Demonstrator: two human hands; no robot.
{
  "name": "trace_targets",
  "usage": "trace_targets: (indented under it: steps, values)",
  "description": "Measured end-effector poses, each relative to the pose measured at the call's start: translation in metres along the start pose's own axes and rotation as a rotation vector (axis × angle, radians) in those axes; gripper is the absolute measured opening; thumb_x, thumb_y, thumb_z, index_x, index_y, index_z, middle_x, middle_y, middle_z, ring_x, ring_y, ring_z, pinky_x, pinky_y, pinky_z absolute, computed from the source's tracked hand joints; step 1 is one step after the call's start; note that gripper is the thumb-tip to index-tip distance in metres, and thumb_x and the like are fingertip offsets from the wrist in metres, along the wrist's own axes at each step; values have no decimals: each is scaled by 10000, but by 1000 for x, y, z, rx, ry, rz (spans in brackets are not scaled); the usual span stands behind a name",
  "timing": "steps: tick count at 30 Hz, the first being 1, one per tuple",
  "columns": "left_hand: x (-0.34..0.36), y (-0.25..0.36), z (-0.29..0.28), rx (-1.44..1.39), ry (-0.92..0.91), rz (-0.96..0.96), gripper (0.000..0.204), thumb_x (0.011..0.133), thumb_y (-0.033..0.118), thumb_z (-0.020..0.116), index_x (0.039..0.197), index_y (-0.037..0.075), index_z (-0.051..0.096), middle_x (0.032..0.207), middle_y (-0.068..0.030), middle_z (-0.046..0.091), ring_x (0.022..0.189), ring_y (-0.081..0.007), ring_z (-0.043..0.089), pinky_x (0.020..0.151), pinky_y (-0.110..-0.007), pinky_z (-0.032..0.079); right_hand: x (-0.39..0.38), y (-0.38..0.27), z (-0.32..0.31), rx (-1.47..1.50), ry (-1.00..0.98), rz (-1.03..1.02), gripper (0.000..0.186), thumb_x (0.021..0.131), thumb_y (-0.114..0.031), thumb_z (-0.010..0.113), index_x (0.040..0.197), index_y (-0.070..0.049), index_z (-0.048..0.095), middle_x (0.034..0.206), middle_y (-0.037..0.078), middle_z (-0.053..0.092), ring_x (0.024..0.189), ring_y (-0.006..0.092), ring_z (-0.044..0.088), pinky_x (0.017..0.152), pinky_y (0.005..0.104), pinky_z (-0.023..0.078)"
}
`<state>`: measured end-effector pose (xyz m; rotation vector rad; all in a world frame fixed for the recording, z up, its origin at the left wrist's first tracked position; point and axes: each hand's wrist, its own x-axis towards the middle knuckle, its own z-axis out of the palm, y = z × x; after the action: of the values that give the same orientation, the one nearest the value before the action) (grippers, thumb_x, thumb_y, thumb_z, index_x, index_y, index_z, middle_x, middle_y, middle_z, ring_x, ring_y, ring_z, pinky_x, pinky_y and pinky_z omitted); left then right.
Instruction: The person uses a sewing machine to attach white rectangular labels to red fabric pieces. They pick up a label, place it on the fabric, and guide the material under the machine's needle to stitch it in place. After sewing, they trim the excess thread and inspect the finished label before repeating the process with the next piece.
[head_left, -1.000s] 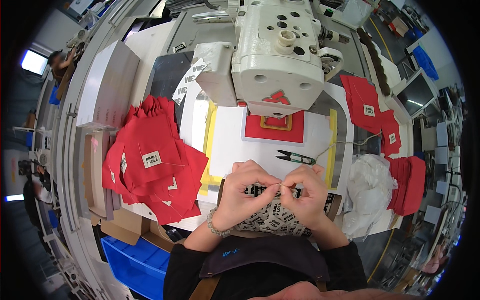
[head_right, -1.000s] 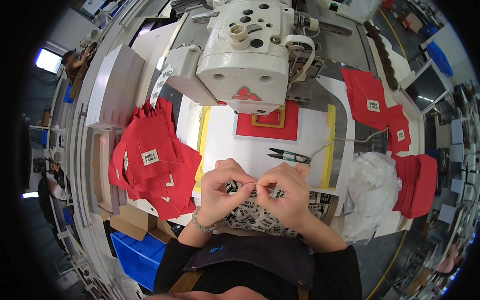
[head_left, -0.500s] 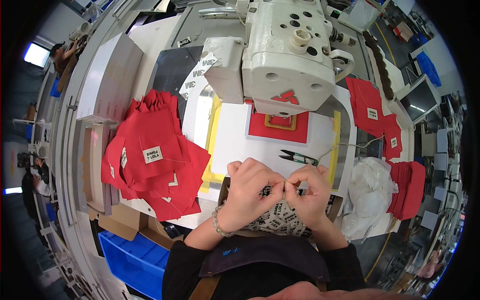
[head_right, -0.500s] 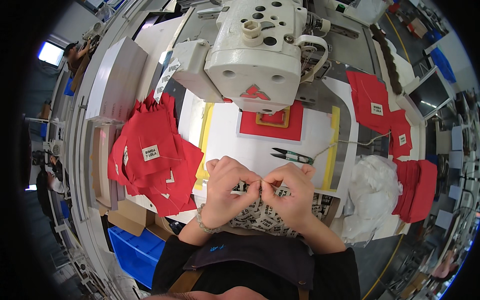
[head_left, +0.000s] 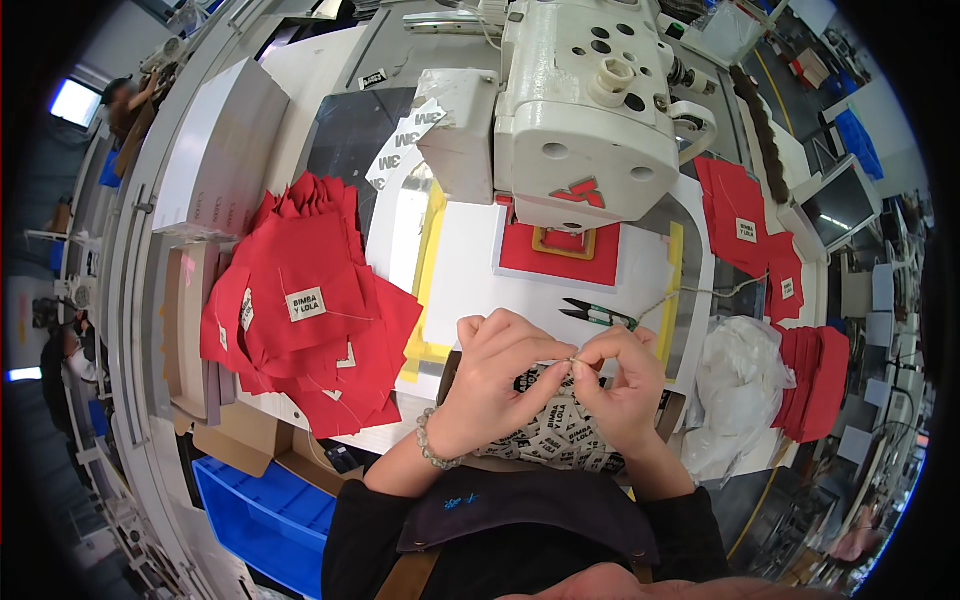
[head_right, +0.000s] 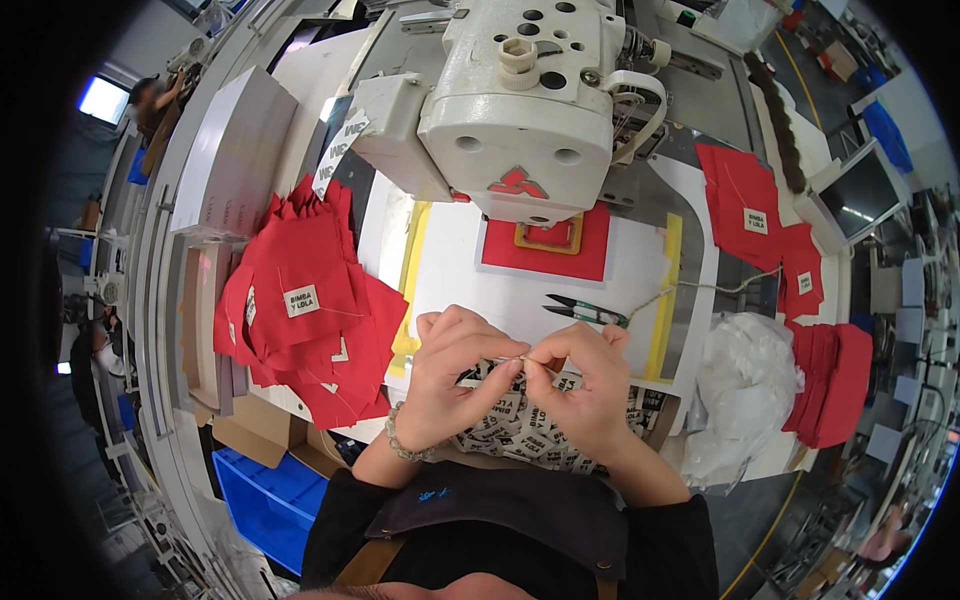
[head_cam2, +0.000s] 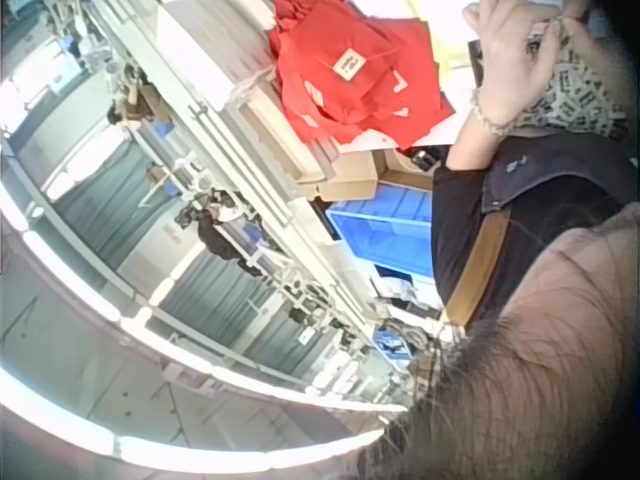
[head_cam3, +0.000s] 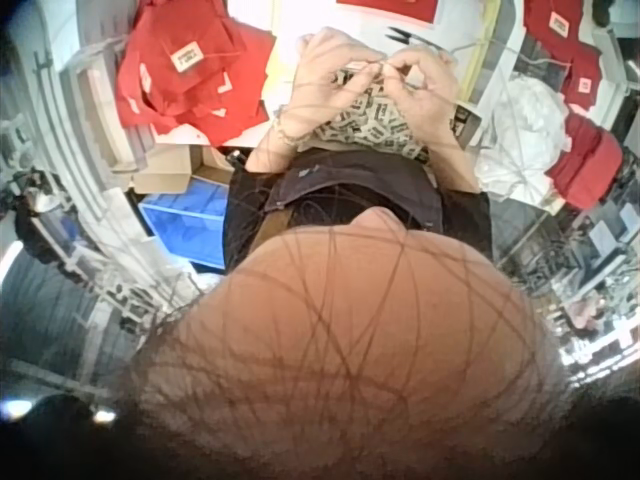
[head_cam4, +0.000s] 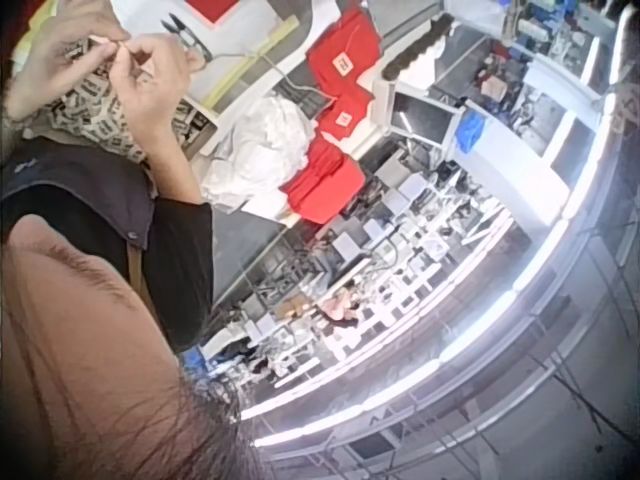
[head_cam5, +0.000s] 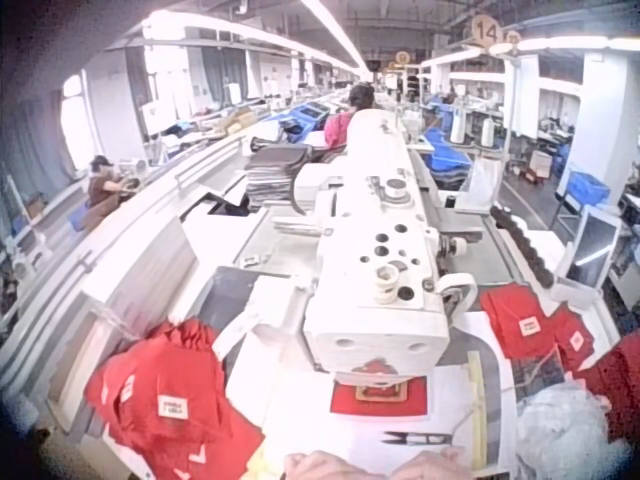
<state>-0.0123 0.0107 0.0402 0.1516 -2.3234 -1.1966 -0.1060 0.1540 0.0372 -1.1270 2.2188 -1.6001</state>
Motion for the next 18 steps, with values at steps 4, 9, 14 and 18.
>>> trace_targets:
  steps: [4, 9, 14, 18]
  values:
    - [2, 1, 0, 49, 10, 30, 168, 686, 54, 727, 834, 127, 701, 738, 43, 604, 724, -133, 500, 687, -312, 268, -1, -1, -1, -1, -9, 8, 155, 711, -48, 700, 773, -143, 595, 691, -72, 561, 598, 63, 504, 728, 306, 253]
    - [3, 0, 2, 43, 49, 33, 143, 663, 50, 715, 778, 128, 685, 685, 46, 570, 682, -129, 492, 672, -308, 271, -2, 2, -3, -7, -3, 24, 155, 699, -72, 723, 782, -140, 611, 721, -74, 602, 624, 56, 540, 735, 305, 252]
    - [3, -1, 2, -39, 95, 0, 124, 656, 56, 710, 754, 124, 677, 655, 44, 552, 652, -125, 486, 673, -300, 277, -3, 3, -4, 10, -10, 58, 168, 682, -101, 748, 798, -136, 632, 737, -67, 635, 637, 55, 554, 739, 301, 251]
    - [2, -2, 3, -64, 103, -9, 120, 655, 55, 706, 751, 121, 676, 653, 41, 549, 647, -121, 482, 678, -296, 277, -4, 3, -4, 68, -5, 90, 153, 691, -93, 744, 802, -130, 645, 738, -67, 641, 644, 42, 553, 744, 297, 250]
